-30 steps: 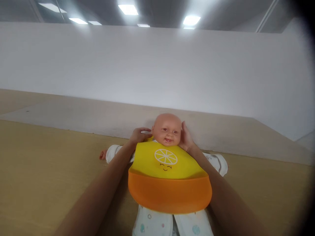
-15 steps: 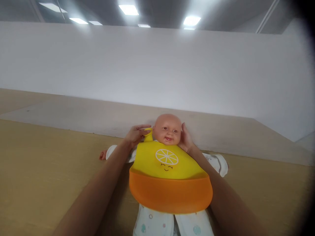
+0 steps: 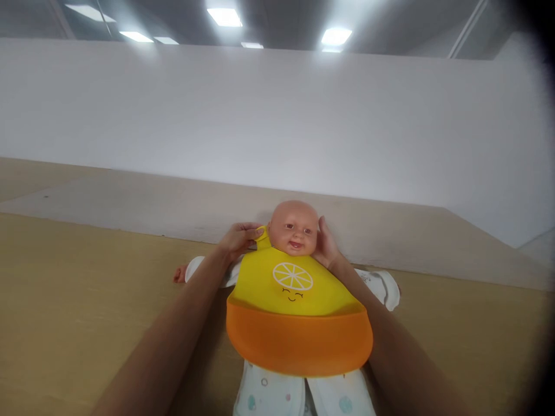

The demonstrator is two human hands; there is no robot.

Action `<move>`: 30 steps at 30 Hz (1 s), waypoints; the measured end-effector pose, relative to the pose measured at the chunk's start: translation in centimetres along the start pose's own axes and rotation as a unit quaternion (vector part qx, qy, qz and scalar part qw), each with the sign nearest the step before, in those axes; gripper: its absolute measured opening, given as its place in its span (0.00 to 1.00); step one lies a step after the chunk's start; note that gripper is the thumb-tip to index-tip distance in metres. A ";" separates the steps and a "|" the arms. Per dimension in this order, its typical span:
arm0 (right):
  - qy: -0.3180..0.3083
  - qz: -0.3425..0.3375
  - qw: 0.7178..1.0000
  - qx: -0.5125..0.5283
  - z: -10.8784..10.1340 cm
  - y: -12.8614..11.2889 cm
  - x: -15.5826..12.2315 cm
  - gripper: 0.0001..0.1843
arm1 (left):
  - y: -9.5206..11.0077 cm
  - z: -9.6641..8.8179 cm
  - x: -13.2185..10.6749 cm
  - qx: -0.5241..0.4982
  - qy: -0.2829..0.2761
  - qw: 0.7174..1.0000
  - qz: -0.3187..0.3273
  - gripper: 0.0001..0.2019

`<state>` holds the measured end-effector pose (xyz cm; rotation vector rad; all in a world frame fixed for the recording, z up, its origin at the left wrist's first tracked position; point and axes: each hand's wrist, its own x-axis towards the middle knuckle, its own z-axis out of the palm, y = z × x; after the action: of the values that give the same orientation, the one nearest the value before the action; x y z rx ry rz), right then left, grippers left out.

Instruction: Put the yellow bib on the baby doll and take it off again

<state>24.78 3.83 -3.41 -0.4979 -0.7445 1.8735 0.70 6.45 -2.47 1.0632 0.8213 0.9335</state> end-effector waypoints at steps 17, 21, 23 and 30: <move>0.024 -0.014 1.000 -0.010 -0.2 0.4 0.4 0.27 | 0.7 0.6 -0.3 0.017 0.022 1.000 0.003 0.15; 0.056 -0.020 0.998 -0.006 -0.1 0.5 0.7 0.19 | 1.0 1.2 -0.7 0.013 0.010 1.000 0.018 0.15; 0.063 -0.010 0.998 -0.013 -0.1 0.5 0.7 0.17 | 1.1 1.4 -0.8 0.007 0.005 1.000 0.025 0.15; 0.016 0.013 0.998 -0.063 -1.0 0.6 0.9 0.16 | 1.1 1.5 -0.8 -0.001 0.023 0.999 0.036 0.16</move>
<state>24.64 4.69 -4.54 -0.6183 -0.8419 1.8459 1.46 5.48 -0.90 1.0789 0.8256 1.0223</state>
